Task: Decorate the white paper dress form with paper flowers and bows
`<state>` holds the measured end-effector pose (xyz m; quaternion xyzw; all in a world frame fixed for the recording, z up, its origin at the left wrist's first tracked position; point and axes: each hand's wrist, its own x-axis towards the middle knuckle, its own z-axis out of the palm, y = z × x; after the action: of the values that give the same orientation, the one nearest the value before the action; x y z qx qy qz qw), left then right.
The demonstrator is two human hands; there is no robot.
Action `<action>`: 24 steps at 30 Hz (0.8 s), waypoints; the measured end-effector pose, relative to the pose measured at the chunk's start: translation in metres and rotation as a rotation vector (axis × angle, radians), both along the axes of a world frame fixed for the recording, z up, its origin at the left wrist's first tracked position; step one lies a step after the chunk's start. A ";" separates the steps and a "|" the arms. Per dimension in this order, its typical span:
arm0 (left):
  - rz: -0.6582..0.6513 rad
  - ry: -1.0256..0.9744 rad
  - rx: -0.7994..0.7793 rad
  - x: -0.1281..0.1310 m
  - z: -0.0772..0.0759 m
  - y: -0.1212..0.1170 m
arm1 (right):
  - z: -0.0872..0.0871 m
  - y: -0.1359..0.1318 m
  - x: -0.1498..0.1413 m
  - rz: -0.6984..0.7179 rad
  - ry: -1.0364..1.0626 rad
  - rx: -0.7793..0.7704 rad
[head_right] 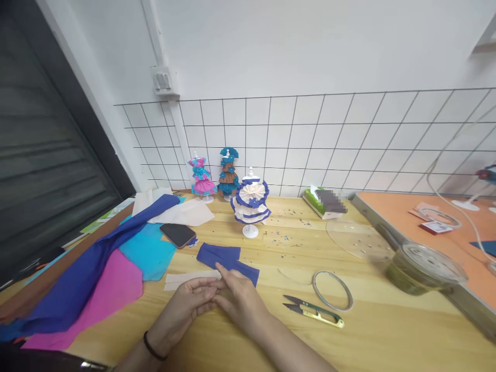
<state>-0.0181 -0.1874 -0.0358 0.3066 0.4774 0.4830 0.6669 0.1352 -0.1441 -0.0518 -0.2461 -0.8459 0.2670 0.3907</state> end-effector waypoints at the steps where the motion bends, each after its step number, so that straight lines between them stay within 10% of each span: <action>1: 0.027 0.003 0.011 -0.001 -0.002 -0.001 | 0.001 -0.003 -0.001 0.016 -0.002 -0.007; 7: 0.132 0.334 0.173 -0.022 0.002 -0.030 | -0.003 -0.008 0.005 -0.016 -0.042 -0.037; 15: 0.047 0.501 -0.002 -0.032 -0.007 -0.108 | -0.014 0.004 0.006 -0.116 -0.059 0.020; 24: 0.137 0.540 0.242 -0.018 0.024 -0.052 | -0.018 -0.002 0.003 -0.044 -0.120 0.055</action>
<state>-0.0362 -0.2398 -0.0115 0.4684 0.5961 0.4811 0.4403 0.1384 -0.1465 -0.0699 -0.2694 -0.8692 0.2197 0.3517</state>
